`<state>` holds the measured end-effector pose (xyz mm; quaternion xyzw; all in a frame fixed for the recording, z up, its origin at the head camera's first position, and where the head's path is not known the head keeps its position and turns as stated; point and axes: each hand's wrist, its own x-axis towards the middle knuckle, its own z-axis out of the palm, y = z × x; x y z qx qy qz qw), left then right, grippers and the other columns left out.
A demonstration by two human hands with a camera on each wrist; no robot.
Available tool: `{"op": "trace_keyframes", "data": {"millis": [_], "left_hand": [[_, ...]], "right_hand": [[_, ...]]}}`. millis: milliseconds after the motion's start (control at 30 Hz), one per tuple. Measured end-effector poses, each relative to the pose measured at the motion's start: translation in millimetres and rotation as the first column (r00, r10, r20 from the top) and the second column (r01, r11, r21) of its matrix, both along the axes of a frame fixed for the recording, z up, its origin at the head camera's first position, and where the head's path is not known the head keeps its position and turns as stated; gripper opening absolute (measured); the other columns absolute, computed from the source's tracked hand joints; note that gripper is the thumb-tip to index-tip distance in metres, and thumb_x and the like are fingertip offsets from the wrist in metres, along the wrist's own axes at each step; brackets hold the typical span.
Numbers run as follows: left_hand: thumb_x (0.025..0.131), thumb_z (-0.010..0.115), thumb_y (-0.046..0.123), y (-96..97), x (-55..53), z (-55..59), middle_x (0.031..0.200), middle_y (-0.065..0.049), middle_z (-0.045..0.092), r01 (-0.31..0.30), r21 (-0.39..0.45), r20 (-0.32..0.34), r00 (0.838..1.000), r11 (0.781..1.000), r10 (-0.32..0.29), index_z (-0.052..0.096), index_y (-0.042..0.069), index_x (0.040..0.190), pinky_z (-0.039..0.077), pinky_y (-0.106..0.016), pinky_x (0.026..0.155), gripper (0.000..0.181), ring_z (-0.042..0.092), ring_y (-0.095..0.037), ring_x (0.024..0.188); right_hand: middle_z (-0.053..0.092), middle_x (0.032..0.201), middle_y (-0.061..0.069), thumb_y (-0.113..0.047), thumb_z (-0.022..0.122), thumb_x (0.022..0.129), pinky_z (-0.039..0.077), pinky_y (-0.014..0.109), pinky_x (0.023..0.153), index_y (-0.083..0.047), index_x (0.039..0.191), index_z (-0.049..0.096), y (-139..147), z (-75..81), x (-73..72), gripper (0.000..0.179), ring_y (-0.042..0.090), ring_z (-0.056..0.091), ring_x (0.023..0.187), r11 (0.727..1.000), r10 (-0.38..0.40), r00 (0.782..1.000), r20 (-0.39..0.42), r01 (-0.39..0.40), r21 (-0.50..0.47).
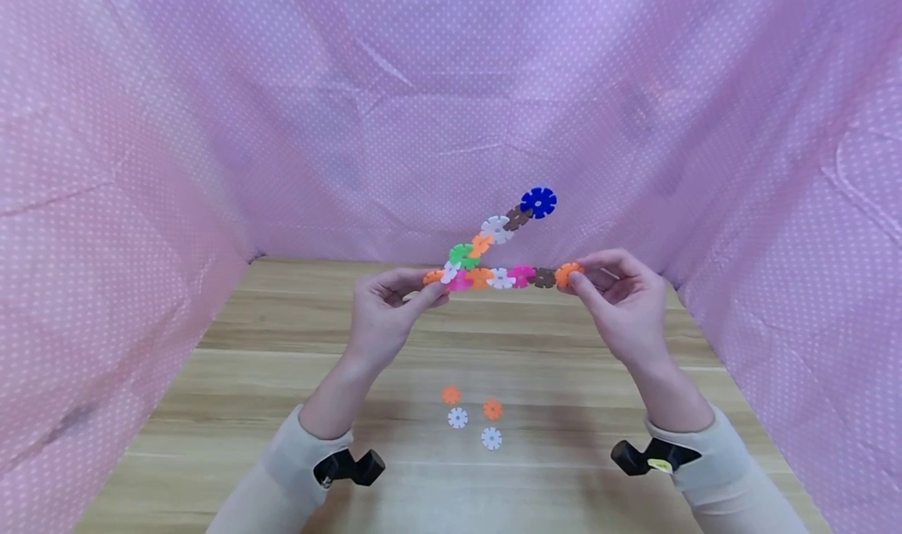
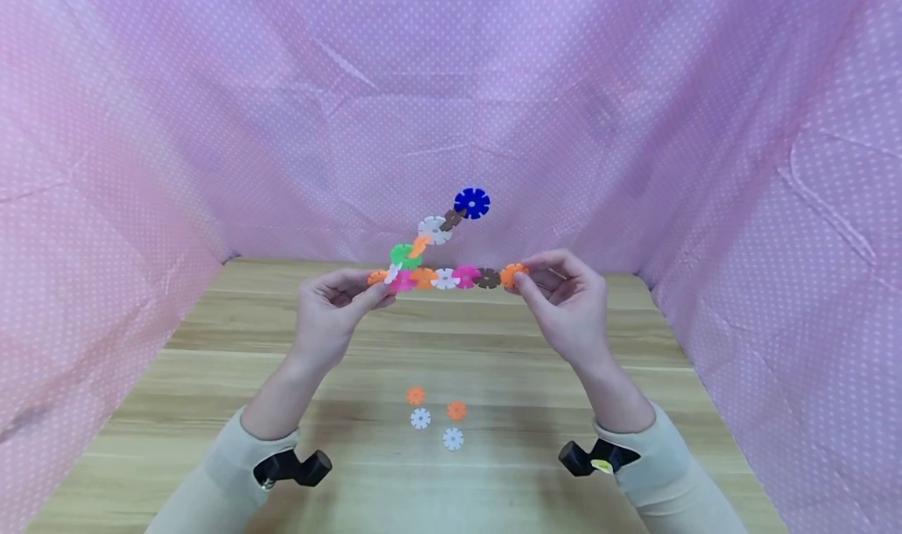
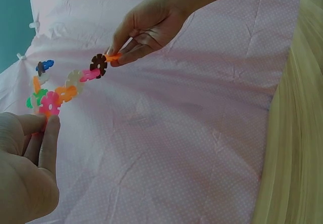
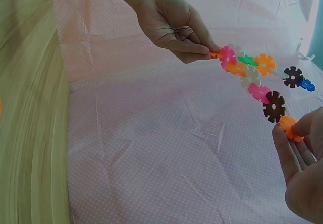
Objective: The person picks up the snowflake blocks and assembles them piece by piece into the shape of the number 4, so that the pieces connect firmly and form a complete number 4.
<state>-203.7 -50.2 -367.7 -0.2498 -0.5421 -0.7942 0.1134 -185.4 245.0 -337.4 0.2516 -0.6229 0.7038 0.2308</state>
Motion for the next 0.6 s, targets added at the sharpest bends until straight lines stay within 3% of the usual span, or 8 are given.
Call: {"op": "trace_keyframes", "data": {"millis": [233,433,600], "left_hand": [[0.088,0.073,-0.018,-0.9,1.2,0.9,0.095,0.004,0.082,-0.006,-0.009,0.001,1.0,1.0,0.006,0.079,-0.005,0.1,0.071,-0.037,0.08,0.019,0.079,-0.011,0.083],[0.089,0.073,-0.017,-0.6,3.1,3.1,0.094,0.005,0.082,-0.013,-0.035,0.005,1.0,0.999,0.014,0.068,-0.025,0.106,0.071,-0.037,0.081,0.019,0.079,-0.01,0.083],[0.09,0.073,-0.016,-1.3,3.1,2.7,0.094,0.005,0.082,-0.013,-0.034,0.011,1.0,0.999,0.013,0.071,-0.021,0.104,0.071,-0.037,0.081,0.015,0.079,-0.01,0.083]], "right_hand": [[0.081,0.095,0.003,0.023,0.065,0.091,0.07,0.028,0.078,0.003,0.102,0.07,-0.9,0.0,1.5,0.023,0.013,0.08,0.085,1.0,-0.019,1.0,0.007,0.019,0.004],[0.082,0.094,0.002,0.023,0.065,0.091,0.07,0.028,0.078,0.004,0.102,0.07,-1.7,0.0,3.7,0.022,0.013,0.08,0.085,1.0,-0.028,1.0,0.005,0.028,0.014],[0.081,0.095,0.001,0.022,0.066,0.091,0.07,0.027,0.077,0.005,0.101,0.07,-1.5,-0.6,3.4,0.019,0.012,0.08,0.084,0.999,-0.043,0.999,-0.001,0.043,0.023]]}}
